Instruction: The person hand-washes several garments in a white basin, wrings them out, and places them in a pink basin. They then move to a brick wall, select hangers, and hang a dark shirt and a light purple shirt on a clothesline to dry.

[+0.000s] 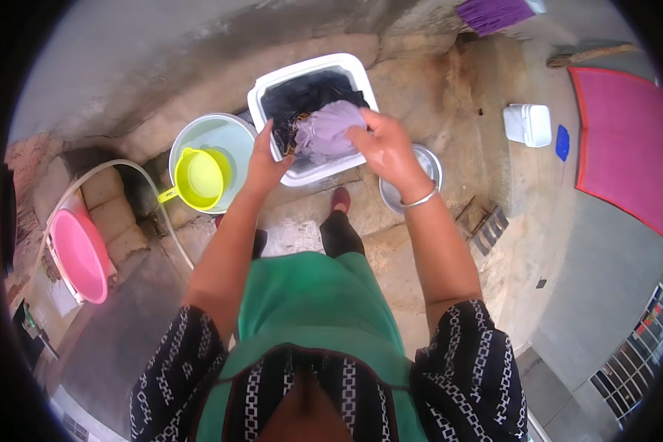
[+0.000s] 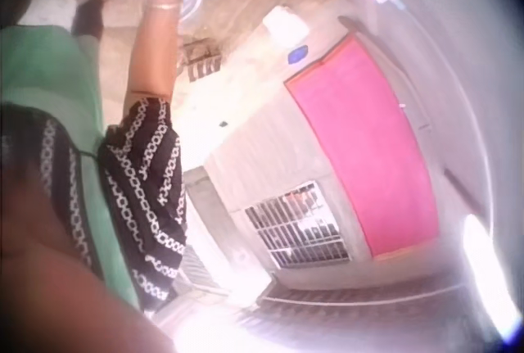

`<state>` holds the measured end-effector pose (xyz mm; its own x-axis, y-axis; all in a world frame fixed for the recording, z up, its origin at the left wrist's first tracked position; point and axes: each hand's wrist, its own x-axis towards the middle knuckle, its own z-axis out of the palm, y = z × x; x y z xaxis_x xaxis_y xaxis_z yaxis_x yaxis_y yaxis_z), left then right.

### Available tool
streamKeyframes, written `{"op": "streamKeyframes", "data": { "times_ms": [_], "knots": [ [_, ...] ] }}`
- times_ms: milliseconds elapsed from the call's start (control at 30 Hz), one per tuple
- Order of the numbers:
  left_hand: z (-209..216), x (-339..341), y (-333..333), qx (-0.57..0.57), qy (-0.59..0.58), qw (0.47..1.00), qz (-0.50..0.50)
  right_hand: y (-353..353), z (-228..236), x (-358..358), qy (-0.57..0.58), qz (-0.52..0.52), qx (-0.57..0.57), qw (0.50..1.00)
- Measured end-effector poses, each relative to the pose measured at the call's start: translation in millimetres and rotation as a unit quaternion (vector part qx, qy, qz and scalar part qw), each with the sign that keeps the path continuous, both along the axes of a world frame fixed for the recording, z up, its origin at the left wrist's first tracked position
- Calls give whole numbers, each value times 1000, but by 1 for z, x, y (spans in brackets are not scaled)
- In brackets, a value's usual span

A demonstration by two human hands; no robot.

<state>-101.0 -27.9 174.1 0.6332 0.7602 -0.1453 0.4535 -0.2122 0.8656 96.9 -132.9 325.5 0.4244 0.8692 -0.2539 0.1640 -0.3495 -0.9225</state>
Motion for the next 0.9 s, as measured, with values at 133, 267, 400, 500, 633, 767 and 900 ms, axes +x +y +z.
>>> {"op": "streamKeyframes", "data": {
  "times_ms": [133,267,400,500,633,767,900],
  "knots": [
    [75,31,1,19,-13,995,-93,-4,146,-16,48,-6,97,994],
    [135,78,-7,43,-220,970,-90,-24,245,-20,-37,65,147,986],
    [201,102,0,-354,-283,889,67,-78,256,-8,-27,10,179,983],
    [233,109,0,-477,-398,776,107,-117,180,12,95,-121,204,967],
    [265,116,-14,-493,-410,763,84,-112,72,10,155,-175,97,967],
    [266,112,-14,-268,-311,911,45,-60,136,0,-58,-98,176,978],
    [298,104,-22,151,-137,972,-113,-28,183,24,-260,65,126,955]
  ]
}}
